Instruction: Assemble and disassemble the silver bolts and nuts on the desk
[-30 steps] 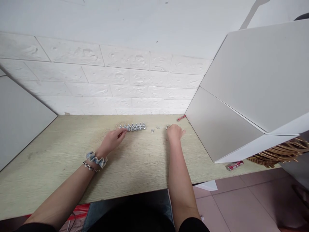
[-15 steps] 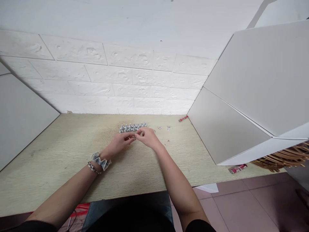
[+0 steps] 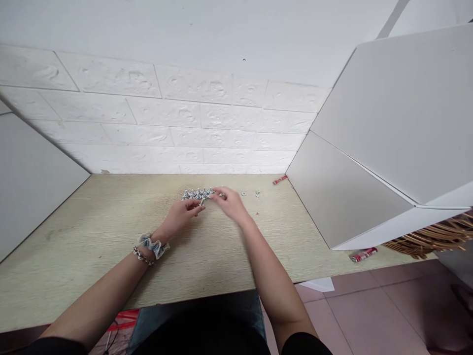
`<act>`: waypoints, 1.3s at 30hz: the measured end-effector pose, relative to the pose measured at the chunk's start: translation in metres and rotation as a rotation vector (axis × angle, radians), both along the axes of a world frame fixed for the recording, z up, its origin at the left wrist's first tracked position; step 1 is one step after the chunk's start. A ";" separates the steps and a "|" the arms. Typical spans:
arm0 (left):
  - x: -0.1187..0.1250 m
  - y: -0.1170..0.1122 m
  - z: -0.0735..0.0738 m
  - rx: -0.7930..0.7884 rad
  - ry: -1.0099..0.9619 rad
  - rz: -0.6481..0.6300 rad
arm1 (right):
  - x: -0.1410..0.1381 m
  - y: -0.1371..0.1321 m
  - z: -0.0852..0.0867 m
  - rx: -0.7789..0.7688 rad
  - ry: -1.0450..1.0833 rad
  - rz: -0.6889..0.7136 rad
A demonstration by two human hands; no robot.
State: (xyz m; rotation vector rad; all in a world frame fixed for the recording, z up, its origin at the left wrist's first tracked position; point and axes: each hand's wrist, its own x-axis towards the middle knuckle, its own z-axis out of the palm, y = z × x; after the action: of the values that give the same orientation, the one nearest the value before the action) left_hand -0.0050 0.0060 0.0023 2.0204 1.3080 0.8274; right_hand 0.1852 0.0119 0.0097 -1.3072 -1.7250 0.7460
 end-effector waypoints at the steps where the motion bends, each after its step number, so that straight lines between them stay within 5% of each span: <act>1: 0.000 0.000 0.000 0.005 0.010 0.009 | 0.010 0.005 -0.002 -0.005 -0.016 -0.086; 4: -0.001 0.000 -0.001 0.004 0.015 0.023 | 0.040 0.018 -0.012 -0.076 -0.234 -0.430; 7: -0.002 0.000 -0.004 0.003 0.002 0.042 | 0.057 0.026 -0.025 -0.213 -0.391 -0.551; 16: -0.002 0.001 -0.006 0.027 0.040 0.009 | 0.053 0.033 -0.036 -0.342 -0.533 -0.633; 30: -0.002 0.003 -0.010 0.014 0.029 0.000 | 0.054 0.036 -0.034 -0.236 -0.420 -0.669; 33: -0.002 0.003 -0.009 0.009 0.026 0.009 | 0.046 0.032 -0.025 -0.081 -0.234 -0.599; 39: -0.001 0.001 -0.007 -0.006 -0.011 0.010 | 0.002 0.009 -0.011 0.000 0.095 -0.144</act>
State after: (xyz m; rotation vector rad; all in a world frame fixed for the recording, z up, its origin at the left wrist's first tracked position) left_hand -0.0059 0.0074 -0.0051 2.0030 1.3147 0.8368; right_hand 0.1874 0.0207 -0.0012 -1.3581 -1.5379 0.7132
